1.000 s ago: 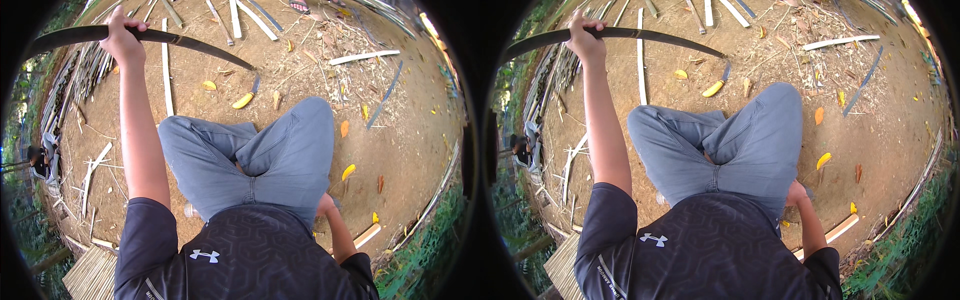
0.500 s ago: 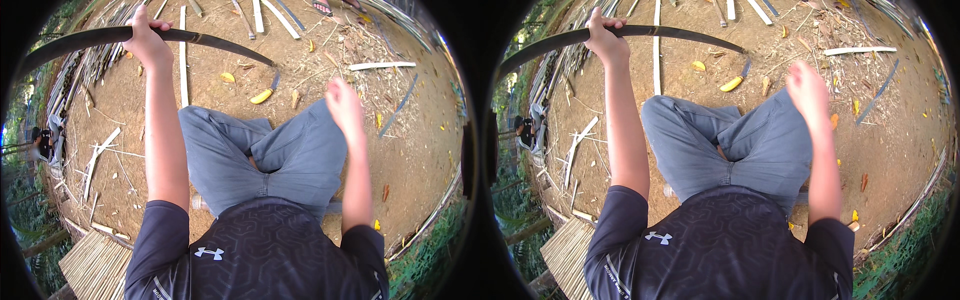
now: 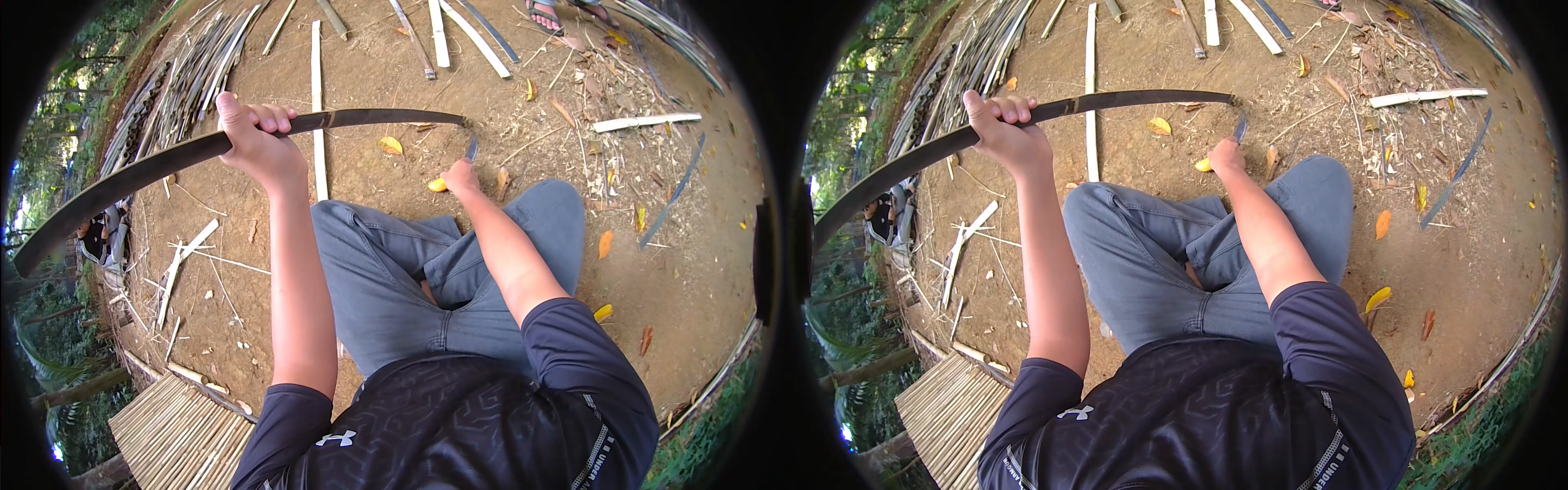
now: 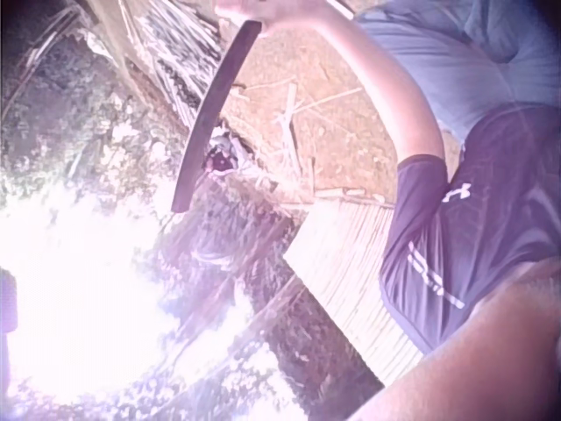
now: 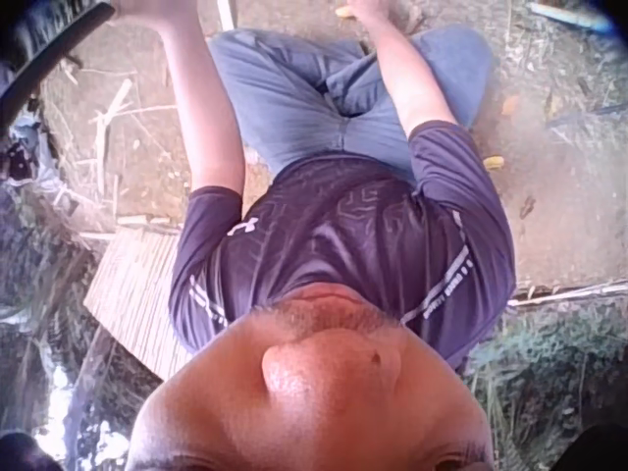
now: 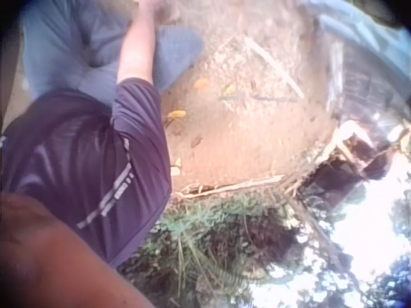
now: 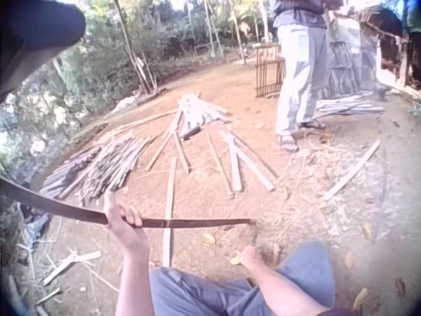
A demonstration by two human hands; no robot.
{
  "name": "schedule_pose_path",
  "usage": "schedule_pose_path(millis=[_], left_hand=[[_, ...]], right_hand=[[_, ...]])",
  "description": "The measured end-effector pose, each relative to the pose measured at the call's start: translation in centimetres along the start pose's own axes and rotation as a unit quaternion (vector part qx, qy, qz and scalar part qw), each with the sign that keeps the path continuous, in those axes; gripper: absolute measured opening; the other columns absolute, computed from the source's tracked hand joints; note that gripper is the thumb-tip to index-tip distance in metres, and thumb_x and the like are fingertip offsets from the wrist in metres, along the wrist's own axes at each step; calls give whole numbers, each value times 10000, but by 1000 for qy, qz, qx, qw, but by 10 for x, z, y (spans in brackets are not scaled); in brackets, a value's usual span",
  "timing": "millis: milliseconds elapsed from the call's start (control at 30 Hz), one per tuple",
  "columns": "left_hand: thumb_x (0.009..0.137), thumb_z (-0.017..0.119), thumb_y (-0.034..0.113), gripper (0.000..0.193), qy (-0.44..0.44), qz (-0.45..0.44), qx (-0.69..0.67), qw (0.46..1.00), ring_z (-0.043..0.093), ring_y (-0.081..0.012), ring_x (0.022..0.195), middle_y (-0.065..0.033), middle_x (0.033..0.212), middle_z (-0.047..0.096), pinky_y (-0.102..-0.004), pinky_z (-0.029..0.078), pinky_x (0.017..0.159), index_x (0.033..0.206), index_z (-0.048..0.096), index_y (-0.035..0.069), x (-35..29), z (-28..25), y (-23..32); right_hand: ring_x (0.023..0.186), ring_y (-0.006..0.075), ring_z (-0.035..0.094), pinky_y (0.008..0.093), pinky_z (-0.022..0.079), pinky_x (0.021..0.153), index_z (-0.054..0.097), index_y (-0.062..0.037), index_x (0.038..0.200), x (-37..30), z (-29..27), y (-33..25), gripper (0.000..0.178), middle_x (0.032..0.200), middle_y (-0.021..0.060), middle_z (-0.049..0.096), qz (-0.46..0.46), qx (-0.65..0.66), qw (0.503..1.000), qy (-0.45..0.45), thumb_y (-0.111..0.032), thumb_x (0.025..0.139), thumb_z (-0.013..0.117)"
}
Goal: The person whittles a long strip of bamboo using a knife while sitting cross-legged on the ground.
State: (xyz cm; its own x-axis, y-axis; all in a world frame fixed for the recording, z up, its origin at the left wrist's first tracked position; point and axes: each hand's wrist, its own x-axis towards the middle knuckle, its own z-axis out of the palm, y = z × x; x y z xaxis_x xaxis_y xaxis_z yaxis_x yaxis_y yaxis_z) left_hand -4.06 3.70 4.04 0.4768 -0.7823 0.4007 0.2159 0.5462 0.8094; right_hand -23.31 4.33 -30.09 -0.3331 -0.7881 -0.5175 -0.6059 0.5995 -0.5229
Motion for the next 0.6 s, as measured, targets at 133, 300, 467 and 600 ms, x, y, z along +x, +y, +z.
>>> schedule_pose_path(millis=[133,300,467,600], left_hand=[[954,531,274,392,-7,4,-9,1000,372,-128,436,4,516,333,-332,415,500,636,361,121,6,5,-4],[957,517,249,406,7,11,13,1000,357,-125,426,0,515,318,-329,407,484,609,355,117,15,7,-8],[966,514,263,386,7,-5,3,1000,369,-121,463,9,533,311,-333,412,526,643,361,116,18,3,-3],[955,526,280,354,-17,-53,-22,998,335,-114,488,19,547,298,-328,392,556,677,363,134,25,-16,-5]], right_hand=[[1068,350,635,422,520,903,423,90,1232,7,-2,2,730,1151,252,630,13,36,999,4,-323,749,782],[1042,346,648,406,531,888,385,90,1241,5,-1,0,769,1123,241,641,26,33,999,14,-298,722,801],[1012,347,659,401,534,894,351,70,1225,6,-1,-6,767,1097,241,648,83,86,992,41,-292,717,798],[845,288,679,396,581,644,324,52,1225,5,-12,-12,737,1006,189,657,176,280,941,68,-295,748,765]])
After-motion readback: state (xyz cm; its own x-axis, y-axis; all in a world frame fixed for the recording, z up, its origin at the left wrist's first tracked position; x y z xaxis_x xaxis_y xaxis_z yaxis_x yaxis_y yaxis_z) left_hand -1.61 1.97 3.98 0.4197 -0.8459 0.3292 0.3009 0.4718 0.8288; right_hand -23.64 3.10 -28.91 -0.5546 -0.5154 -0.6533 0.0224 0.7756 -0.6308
